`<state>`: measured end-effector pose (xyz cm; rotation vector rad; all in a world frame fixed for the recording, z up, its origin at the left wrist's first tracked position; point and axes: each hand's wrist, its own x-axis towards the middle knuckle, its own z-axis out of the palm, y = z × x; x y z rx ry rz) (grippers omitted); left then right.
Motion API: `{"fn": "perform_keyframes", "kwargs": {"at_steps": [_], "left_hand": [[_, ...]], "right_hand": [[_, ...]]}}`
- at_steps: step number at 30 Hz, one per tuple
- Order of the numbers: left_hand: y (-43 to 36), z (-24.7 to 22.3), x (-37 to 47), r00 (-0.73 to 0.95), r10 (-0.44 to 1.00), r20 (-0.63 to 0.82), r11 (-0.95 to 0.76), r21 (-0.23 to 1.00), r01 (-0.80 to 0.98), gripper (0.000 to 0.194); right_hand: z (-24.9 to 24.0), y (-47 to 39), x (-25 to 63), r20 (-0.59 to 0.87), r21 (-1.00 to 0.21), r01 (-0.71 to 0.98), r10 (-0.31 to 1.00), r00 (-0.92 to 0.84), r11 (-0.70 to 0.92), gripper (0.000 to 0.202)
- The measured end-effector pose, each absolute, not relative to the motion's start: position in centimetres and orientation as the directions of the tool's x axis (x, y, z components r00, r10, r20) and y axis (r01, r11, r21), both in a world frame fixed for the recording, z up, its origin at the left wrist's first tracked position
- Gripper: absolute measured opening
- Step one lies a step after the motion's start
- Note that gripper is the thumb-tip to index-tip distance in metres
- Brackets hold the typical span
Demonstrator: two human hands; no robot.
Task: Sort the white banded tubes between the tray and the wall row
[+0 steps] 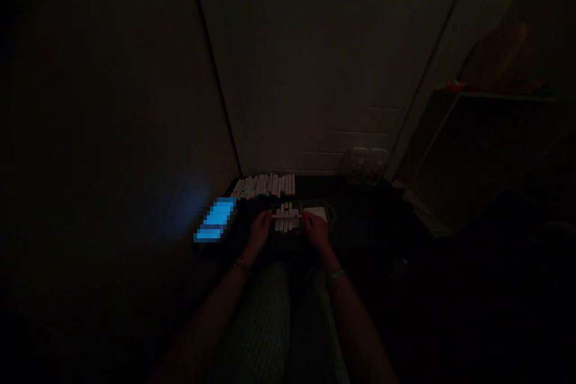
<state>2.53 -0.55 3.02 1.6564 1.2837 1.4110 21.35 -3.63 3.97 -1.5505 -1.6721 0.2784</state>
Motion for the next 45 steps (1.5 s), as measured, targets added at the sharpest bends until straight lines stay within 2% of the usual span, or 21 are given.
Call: {"fn": "perform_keyframes", "kwargs": {"at_steps": [5, 15, 19, 26, 33, 45], "left_hand": [[-0.6, 3.1, 2.6, -0.04, 0.933, 0.358, -0.335, 0.903, 0.27, 0.03], [-0.9, 3.3, 2.7, 0.006, 0.92, 0.392, -0.382, 0.892, 0.242, 0.024], [-0.7, 3.2, 2.6, -0.019, 0.924, 0.383, -0.366, 0.896, 0.253, 0.026], [-0.3, 2.8, 2.7, 0.05, 0.922, 0.383, -0.384, 0.891, 0.243, 0.024], [-0.2, 2.2, 2.5, 0.011, 0.916, 0.4, -0.383, 0.866, 0.322, 0.025], [-0.5, 2.9, 2.5, 0.004, 0.93, 0.368, -0.355, 0.896, 0.267, 0.025]], "right_hand": [[3.9, -3.5, 21.4, 0.397, -0.637, 0.747, 0.911, 0.108, 0.19, 0.049], [4.0, -3.5, 21.3, 0.465, -0.63, 0.742, 0.877, 0.124, 0.229, 0.04], [3.9, -3.4, 21.3, 0.46, -0.624, 0.748, 0.88, 0.12, 0.224, 0.039], [3.8, -3.4, 21.4, 0.437, -0.633, 0.749, 0.889, 0.135, 0.197, 0.044], [3.8, -3.3, 21.3, 0.425, -0.618, 0.765, 0.896, 0.131, 0.181, 0.042], [3.4, -3.1, 21.4, 0.45, -0.594, 0.773, 0.888, 0.09, 0.222, 0.044]]}}
